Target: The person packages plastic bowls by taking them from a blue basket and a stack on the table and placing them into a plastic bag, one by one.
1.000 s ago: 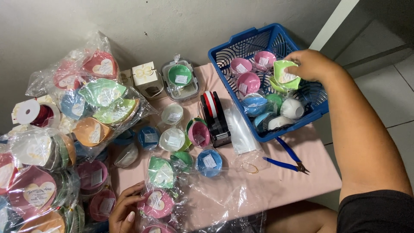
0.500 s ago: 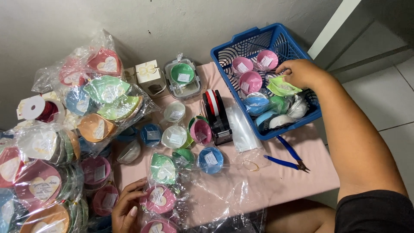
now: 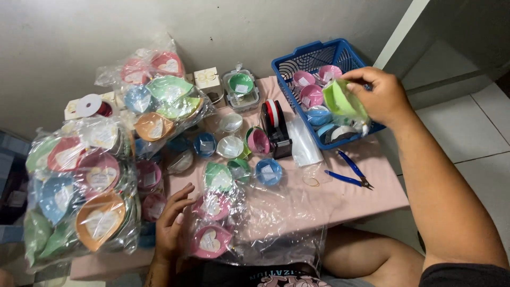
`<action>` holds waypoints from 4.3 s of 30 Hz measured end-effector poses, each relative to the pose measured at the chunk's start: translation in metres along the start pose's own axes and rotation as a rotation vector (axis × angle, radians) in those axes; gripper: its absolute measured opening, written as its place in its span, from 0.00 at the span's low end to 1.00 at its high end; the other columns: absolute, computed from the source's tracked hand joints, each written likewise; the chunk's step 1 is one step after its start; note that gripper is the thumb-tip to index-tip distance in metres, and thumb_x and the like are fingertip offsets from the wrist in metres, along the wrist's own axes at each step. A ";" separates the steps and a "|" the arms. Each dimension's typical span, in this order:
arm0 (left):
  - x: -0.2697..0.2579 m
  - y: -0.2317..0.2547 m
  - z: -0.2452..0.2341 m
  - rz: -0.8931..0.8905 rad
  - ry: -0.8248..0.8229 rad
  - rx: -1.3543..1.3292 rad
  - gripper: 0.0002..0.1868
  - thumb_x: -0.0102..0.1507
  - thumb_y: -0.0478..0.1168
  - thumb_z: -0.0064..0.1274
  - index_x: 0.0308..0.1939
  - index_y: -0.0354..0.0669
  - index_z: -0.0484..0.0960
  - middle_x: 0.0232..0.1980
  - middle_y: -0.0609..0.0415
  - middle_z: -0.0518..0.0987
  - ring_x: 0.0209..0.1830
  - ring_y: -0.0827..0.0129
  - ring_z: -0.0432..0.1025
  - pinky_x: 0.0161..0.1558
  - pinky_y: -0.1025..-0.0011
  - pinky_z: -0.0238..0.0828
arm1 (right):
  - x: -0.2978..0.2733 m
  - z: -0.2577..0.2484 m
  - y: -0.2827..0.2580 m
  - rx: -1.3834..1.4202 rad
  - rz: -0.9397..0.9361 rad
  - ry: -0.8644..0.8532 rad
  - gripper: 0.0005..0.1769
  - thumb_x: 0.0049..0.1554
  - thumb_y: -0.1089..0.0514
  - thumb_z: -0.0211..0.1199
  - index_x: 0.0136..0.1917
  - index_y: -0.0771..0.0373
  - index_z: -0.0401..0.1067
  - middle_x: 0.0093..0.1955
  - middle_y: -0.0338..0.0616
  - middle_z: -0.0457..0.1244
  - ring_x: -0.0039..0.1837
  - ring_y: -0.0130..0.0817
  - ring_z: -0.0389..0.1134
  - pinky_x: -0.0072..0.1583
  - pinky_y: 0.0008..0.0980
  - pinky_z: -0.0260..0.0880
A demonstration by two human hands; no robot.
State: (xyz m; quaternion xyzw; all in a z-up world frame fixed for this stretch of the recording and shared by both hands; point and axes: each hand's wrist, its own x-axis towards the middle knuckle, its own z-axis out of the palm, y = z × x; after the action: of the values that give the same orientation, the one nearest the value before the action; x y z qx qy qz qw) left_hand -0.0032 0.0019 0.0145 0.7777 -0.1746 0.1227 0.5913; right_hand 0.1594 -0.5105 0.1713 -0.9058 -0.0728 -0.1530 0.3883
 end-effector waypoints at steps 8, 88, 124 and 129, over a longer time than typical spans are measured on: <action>0.001 0.108 0.040 0.034 -0.081 -0.401 0.21 0.72 0.47 0.43 0.65 0.39 0.71 0.72 0.38 0.68 0.66 0.46 0.73 0.61 0.50 0.76 | -0.104 0.061 -0.158 0.155 -0.621 -0.310 0.10 0.61 0.67 0.64 0.54 0.61 0.81 0.54 0.49 0.72 0.57 0.46 0.73 0.62 0.40 0.75; 0.025 0.072 0.040 -0.271 -0.572 0.712 0.37 0.71 0.62 0.34 0.83 0.60 0.53 0.88 0.51 0.43 0.87 0.45 0.32 0.78 0.38 0.31 | -0.287 0.102 -0.076 -0.018 0.376 -0.134 0.28 0.49 0.59 0.75 0.64 0.49 0.80 0.78 0.52 0.62 0.80 0.39 0.61 0.76 0.32 0.59; 0.008 0.079 0.026 -0.083 -0.472 0.532 0.33 0.69 0.54 0.48 0.78 0.50 0.69 0.82 0.31 0.58 0.81 0.22 0.45 0.69 0.31 0.55 | -0.248 0.173 -0.014 -0.080 -0.243 -0.228 0.22 0.56 0.43 0.68 0.65 0.38 0.80 0.73 0.44 0.60 0.69 0.49 0.66 0.71 0.44 0.65; 0.010 0.036 0.016 -0.068 -0.184 0.030 0.27 0.69 0.41 0.47 0.74 0.46 0.73 0.83 0.34 0.58 0.83 0.30 0.48 0.77 0.38 0.48 | -0.249 0.182 -0.020 -0.208 -0.316 -0.152 0.12 0.56 0.53 0.72 0.43 0.64 0.78 0.72 0.53 0.64 0.65 0.53 0.71 0.65 0.45 0.72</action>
State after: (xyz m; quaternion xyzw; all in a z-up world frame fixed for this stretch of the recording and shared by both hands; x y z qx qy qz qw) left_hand -0.0092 -0.0234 0.0463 0.7999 -0.1999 0.0334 0.5649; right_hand -0.0399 -0.3677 -0.0170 -0.9273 -0.2271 -0.1499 0.2572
